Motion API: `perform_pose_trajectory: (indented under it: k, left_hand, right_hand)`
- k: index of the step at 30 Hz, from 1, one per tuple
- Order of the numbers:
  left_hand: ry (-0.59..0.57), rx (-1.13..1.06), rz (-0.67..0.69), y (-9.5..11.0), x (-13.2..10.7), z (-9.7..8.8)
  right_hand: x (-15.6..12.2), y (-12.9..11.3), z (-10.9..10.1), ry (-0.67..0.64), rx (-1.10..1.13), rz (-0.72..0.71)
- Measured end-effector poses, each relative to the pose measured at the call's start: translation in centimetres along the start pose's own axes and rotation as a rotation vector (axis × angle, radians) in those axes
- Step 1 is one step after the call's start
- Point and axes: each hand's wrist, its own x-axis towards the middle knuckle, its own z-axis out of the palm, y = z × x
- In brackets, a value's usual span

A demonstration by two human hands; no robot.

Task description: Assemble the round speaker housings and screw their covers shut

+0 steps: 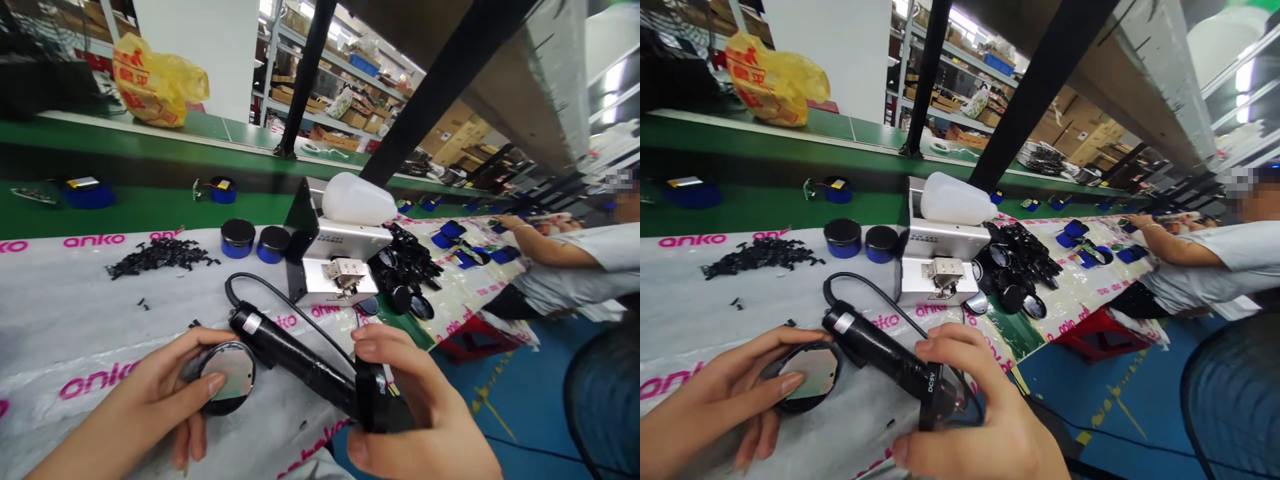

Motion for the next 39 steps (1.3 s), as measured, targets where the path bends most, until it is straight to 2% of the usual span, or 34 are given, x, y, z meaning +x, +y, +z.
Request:
perform_pose_trajectory:
  k: [3,6,8,10,14,20,23,25,27,29,34,39]
  left_hand:
    - [-0.041,-0.052,0.043,0.0,-0.1,-0.1]
    - [-0.078,-0.043,0.055,-0.1,-0.2,-0.2]
    - [-0.068,-0.047,0.056,0.0,-0.4,-0.2]
    - [-0.047,-0.051,0.06,0.1,-0.5,-0.2]
    - [-0.033,-0.02,0.045,0.2,-0.7,-0.3]
    - [-0.045,-0.031,0.027,0.2,-0.9,-0.2]
    - [-0.035,-0.04,0.019,0.1,-0.8,-0.2]
    - [-0.037,-0.043,0.012,0.0,-0.7,-0.2]
    - [-0.049,-0.039,0.004,0.0,-0.6,-0.2]
    - [-0.054,-0.028,-0.006,0.0,-0.6,-0.3]
    - [-0.059,-0.039,0.003,0.0,-0.8,-0.2]
    - [-0.039,-0.065,0.018,0.2,-0.9,0.2]
  right_hand:
    - [1.0,-2.2,1.7,0.045,0.076,0.026]
    - [2.1,-4.1,3.9,0.128,0.203,0.135]
    - [2.6,-4.9,5.2,0.184,0.286,0.171]
    - [3.0,-5.0,6.0,0.169,0.358,0.183]
    - [3.3,-4.6,6.0,0.04,0.408,0.276]
    - [4.2,-4.7,6.3,0.044,0.685,0.353]
    - [4.6,-4.6,6.4,-0.08,0.664,0.434]
    - [4.8,-4.5,6.2,-0.142,0.759,0.43]
    - [5.0,-4.5,6.1,-0.135,0.846,0.359]
    - [5.1,-4.4,6.2,-0.079,0.79,0.255]
    - [4.4,-3.7,7.1,0.057,0.26,-0.046]
    - [3.3,-4.0,8.6,0.131,0.226,0.05]
